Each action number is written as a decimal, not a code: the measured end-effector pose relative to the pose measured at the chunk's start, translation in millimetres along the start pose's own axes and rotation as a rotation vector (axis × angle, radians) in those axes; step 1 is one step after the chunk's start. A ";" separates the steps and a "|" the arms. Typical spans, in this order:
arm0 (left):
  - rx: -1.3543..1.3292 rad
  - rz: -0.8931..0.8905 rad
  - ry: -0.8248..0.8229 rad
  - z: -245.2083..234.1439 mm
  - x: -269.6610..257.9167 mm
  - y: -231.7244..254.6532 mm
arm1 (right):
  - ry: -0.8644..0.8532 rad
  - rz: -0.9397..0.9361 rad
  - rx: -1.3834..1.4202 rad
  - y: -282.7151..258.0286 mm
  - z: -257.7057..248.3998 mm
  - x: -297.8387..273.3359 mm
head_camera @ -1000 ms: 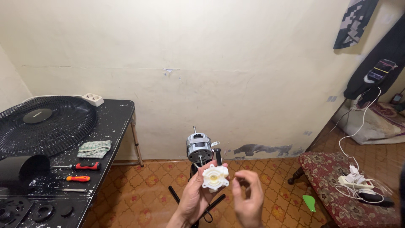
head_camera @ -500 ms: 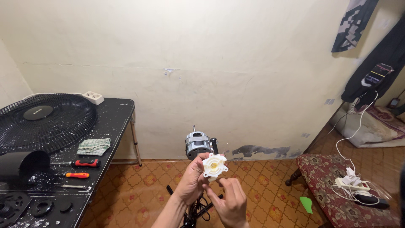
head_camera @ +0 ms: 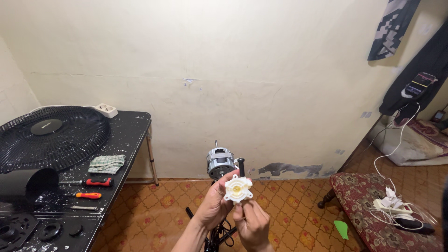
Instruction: The person disassembles a fan motor mounted on a tripod, removes a white plastic hub and several screws using a screwdriver, then reassembles the motor housing and tightens the screws. The fan blades and cage are visible on a nearby table but are not handled.
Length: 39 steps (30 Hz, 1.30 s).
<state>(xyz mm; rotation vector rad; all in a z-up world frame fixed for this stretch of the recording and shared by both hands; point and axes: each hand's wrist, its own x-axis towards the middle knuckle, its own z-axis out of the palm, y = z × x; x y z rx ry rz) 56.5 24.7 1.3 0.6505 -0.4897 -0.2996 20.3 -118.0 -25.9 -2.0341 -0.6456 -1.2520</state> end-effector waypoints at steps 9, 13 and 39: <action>0.020 0.031 -0.007 -6.8 0.9 -2.1 | -0.011 0.264 0.036 6.7 6.2 -16.4; 0.024 0.058 0.016 -5.7 0.7 -2.7 | 0.224 -0.009 -0.128 0.2 7.0 -10.9; -0.003 0.105 -0.004 6.3 1.9 -4.5 | 0.221 -0.010 -0.086 -5.4 8.9 -4.0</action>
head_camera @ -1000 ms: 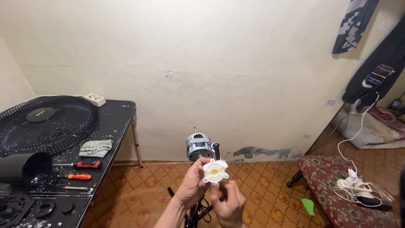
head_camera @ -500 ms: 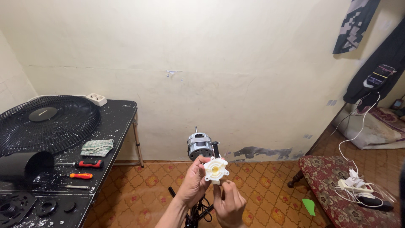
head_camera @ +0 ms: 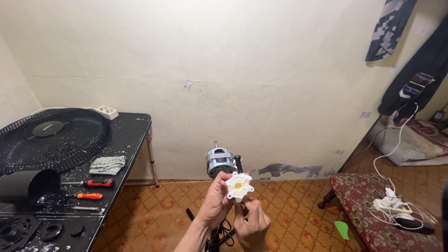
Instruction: The person disassembles a fan motor mounted on a tripod, removes a white plastic hub and several screws using a screwdriver, then reassembles the motor housing and tightens the screws. The fan blades and cage are visible on a nearby table but are not handled.
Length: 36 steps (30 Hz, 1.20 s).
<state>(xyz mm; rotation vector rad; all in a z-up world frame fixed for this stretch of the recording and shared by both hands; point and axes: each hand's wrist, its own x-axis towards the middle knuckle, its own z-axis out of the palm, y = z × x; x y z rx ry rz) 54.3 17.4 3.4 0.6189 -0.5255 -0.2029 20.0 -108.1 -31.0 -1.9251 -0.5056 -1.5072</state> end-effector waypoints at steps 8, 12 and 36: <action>-0.018 -0.013 -0.016 -0.4 1.9 -0.1 | -0.081 0.436 0.382 -0.5 15.8 -23.5; 0.028 -0.045 0.019 -6.2 -1.8 -0.9 | -0.222 0.907 0.997 10.9 20.6 -32.8; 0.093 -0.010 0.045 -19.9 -6.8 5.3 | -0.405 1.018 1.131 31.2 17.5 -34.8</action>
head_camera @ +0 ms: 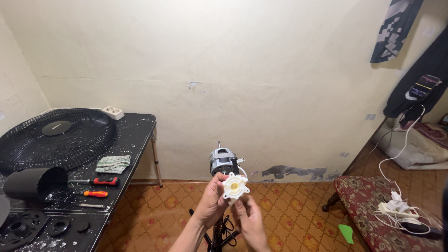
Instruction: The person disassembles a fan motor mounted on a tripod, removes a white plastic hub and several screws using a screwdriver, then reassembles the motor housing and tightens the screws. The fan blades and cage are visible on a nearby table but are not handled.
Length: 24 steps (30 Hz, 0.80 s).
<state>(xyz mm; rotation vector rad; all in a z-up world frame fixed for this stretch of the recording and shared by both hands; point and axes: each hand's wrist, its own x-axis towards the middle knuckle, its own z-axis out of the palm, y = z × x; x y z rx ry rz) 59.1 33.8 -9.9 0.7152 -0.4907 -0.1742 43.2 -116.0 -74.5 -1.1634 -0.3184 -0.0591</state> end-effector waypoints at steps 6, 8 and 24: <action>-0.007 0.073 0.001 -15.6 -14.3 13.9 | 0.038 -0.552 -0.679 -55.8 34.9 -9.5; 0.022 0.041 0.015 -24.6 -23.5 20.1 | -0.030 -0.581 -0.767 -71.2 47.3 -7.5; 1.399 0.520 0.169 -16.6 -119.1 125.1 | -0.416 -0.518 -0.702 -55.0 107.3 40.1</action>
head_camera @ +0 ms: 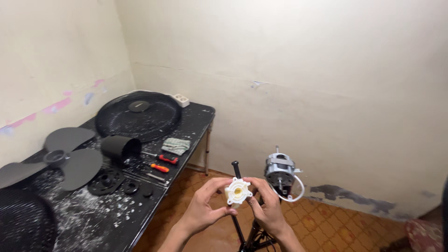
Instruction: The person disassembles a fan motor mounted on a tripod, removes a white plastic hub and several screws using a screwdriver, then reassembles the motor housing and tightens the screws. The fan blades and cage are visible on a nearby table but are not handled.
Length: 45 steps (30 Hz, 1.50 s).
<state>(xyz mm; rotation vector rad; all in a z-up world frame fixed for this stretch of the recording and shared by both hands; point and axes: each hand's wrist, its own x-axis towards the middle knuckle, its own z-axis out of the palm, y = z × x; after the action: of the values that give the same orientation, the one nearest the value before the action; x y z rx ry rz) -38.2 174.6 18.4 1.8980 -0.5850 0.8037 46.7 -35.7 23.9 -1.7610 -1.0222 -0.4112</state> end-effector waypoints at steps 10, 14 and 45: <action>0.290 -0.037 0.078 -43.6 -25.9 21.2 | -0.137 -0.086 0.144 -17.5 51.4 30.1; 0.389 -0.066 0.208 -64.4 -46.9 14.7 | -0.146 -0.233 0.156 -22.9 74.5 34.2; 0.682 -1.191 0.506 -304.2 -195.5 -82.9 | -0.783 -0.160 0.217 -46.8 403.5 84.8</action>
<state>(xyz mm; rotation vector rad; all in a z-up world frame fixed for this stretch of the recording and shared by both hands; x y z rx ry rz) -197.7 495.7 -76.7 2.0268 1.1863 0.6186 -14.1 365.5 -62.8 -1.6624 -1.6854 0.3259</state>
